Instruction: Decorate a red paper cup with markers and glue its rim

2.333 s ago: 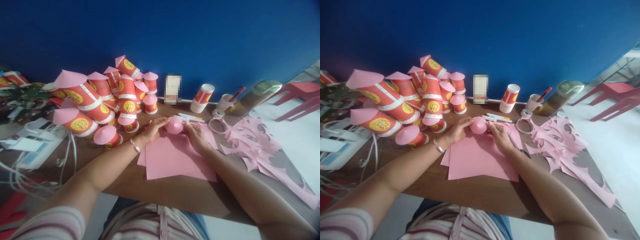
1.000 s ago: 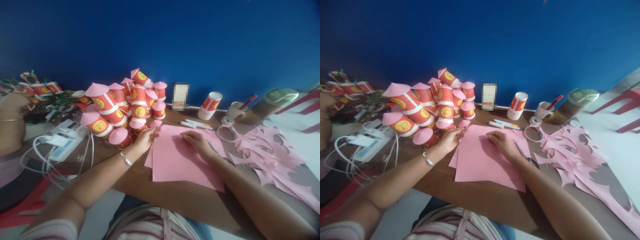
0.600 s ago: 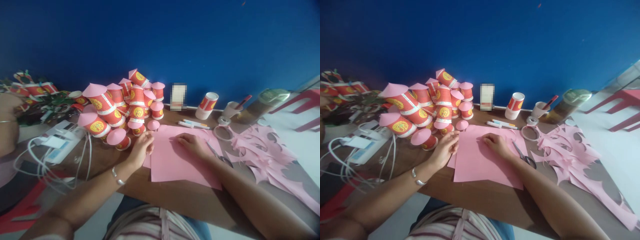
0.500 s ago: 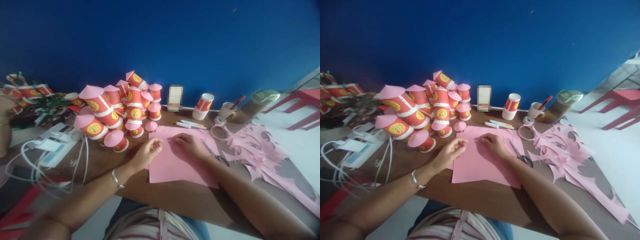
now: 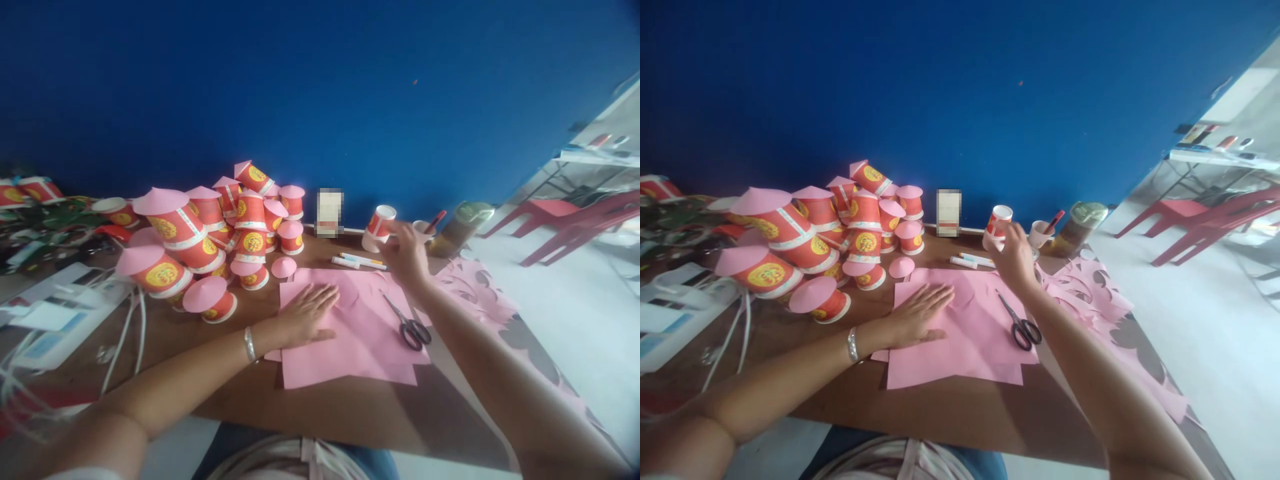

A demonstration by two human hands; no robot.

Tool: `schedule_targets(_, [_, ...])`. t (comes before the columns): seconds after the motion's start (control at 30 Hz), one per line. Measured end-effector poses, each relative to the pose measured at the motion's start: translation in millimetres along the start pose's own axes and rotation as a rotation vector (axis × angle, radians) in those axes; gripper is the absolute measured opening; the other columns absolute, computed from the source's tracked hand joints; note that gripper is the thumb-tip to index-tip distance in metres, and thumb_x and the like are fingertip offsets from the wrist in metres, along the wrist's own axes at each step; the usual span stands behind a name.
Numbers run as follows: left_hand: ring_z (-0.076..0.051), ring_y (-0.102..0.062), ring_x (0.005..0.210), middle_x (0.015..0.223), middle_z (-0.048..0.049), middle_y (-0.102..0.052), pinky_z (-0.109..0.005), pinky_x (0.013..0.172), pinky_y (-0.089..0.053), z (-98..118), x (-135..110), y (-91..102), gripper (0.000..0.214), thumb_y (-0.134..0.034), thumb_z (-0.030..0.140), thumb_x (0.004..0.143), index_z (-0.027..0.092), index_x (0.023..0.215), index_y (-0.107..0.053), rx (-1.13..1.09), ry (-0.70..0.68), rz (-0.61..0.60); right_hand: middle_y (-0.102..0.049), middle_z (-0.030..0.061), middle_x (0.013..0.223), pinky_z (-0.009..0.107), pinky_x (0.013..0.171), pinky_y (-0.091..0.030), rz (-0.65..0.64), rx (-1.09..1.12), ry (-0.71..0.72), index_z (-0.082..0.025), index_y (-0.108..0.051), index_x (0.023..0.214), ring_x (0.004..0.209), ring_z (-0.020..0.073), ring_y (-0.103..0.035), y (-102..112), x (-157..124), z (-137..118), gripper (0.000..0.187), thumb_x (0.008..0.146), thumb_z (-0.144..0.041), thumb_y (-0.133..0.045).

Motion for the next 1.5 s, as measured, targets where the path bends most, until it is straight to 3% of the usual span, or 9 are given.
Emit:
schedule_targets(0.1, [-0.037, -0.023, 0.168, 0.178, -0.0218, -0.025, -0.054, 0.137, -0.019, -2.2, -2.2, -2.6, 0.095, -0.043, 0.073, 0.104, 0.012, 0.174, -0.022, 0.040, -0.011, 0.039, -0.059, 0.0187, 0.152, 0.055, 0.115, -0.049, 0.055, -0.245, 0.041, -0.019, -0.057, 0.149, 0.142, 0.0376, -0.053, 6.9, 43.4, 10.9, 0.057, 0.097, -0.042, -0.062])
schedule_targets(0.27, [-0.036, -0.026, 0.168, 0.178, -0.0207, -0.028, -0.052, 0.137, -0.021, -3.1, -4.3, -8.3, 0.093, -0.045, 0.071, 0.104, 0.016, 0.175, -0.021, 0.095, -0.037, 0.098, -0.066, 0.0200, 0.143, 0.054, 0.109, -0.051, -0.110, -0.431, -0.055, -0.017, -0.061, 0.146, 0.134, 0.0407, -0.056, -12.7, 83.0, 35.8, 0.058, 0.094, -0.043, -0.067])
schedule_targets(0.37, [-0.035, -0.025, 0.168, 0.178, -0.0205, -0.026, -0.053, 0.137, -0.020, -3.6, -3.1, -12.2, 0.093, -0.046, 0.070, 0.105, 0.016, 0.175, -0.017, 0.123, -0.043, 0.103, -0.071, 0.0171, 0.133, 0.050, 0.105, -0.054, -0.177, -0.465, -0.070, -0.021, -0.074, 0.129, 0.125, 0.0376, -0.062, -19.7, 91.5, 45.5, 0.038, 0.094, -0.034, -0.065])
schedule_targets(0.83, [-0.033, -0.019, 0.170, 0.179, -0.0189, -0.020, -0.052, 0.138, -0.011, 2.1, -2.9, -12.1, 0.091, -0.041, 0.071, 0.106, 0.016, 0.175, -0.020, 0.107, -0.004, 0.066, -0.075, 0.0151, 0.123, 0.045, 0.096, -0.056, -0.199, -0.421, -0.076, -0.022, -0.077, 0.126, 0.111, 0.0341, -0.069, 0.1, 109.9, 38.4, 0.039, 0.088, -0.028, -0.068])
schedule_targets(0.97, [-0.035, -0.019, 0.170, 0.179, -0.0197, -0.020, -0.054, 0.139, -0.011, 3.3, -2.6, -11.0, 0.091, -0.042, 0.070, 0.106, 0.013, 0.174, -0.022, 0.100, -0.009, 0.063, -0.071, 0.0178, 0.132, 0.046, 0.101, -0.054, -0.113, -0.384, -0.062, -0.019, -0.074, 0.130, 0.121, 0.0350, -0.066, 12.5, 116.2, 27.8, 0.042, 0.089, -0.027, -0.068])
schedule_targets(1.1, [-0.036, -0.022, 0.169, 0.178, -0.0218, -0.023, -0.056, 0.139, -0.014, 3.5, -1.9, -10.3, 0.094, -0.043, 0.071, 0.105, 0.009, 0.173, -0.025, 0.078, -0.014, 0.091, -0.071, 0.0164, 0.124, 0.048, 0.105, -0.053, -0.022, -0.295, 0.031, -0.017, -0.074, 0.127, 0.118, 0.0330, -0.066, 37.8, 126.2, 5.8, 0.040, 0.088, -0.026, -0.070])
schedule_targets(1.27, [-0.038, -0.029, 0.166, 0.176, -0.0205, -0.033, -0.060, 0.137, -0.022, -4.3, -0.8, -6.4, 0.092, -0.056, 0.071, 0.100, 0.017, 0.171, -0.033, -0.142, -0.029, 0.154, -0.069, 0.0141, 0.126, 0.045, 0.100, -0.059, 0.056, -0.049, 0.147, -0.019, -0.073, 0.125, 0.105, 0.0255, -0.069, 52.8, 100.6, -35.5, 0.037, 0.089, -0.029, -0.073])
schedule_targets(1.37, [-0.039, -0.036, 0.163, 0.176, -0.0210, -0.035, -0.059, 0.133, -0.034, -13.9, 0.2, 3.6, 0.097, -0.067, 0.068, 0.095, 0.022, 0.171, -0.029, -0.498, 0.021, 0.310, -0.072, 0.0101, 0.120, 0.042, 0.090, -0.064, -0.105, 0.181, 0.130, -0.021, -0.074, 0.122, 0.100, 0.0235, -0.072, 28.5, 56.8, -51.4, 0.038, 0.089, -0.040, -0.078])
schedule_targets(1.5, [-0.041, -0.039, 0.160, 0.169, -0.0187, -0.045, -0.062, 0.129, -0.036, -17.8, 5.9, 25.2, 0.102, -0.083, 0.060, 0.084, 0.028, 0.167, -0.034, -0.909, 0.130, 0.523, -0.075, 0.0096, 0.115, 0.041, 0.092, -0.066, -0.376, 0.388, 0.121, -0.022, -0.075, 0.116, 0.105, 0.0245, -0.074, -19.5, -7.5, -61.9, 0.031, 0.091, -0.039, -0.076])
Point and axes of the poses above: each hand's wrist, its own x-axis towards the middle knuckle, its own y-axis out of the back of the hand, z = x × y, the point moved 3 cm from there along x, towards the middle knuckle
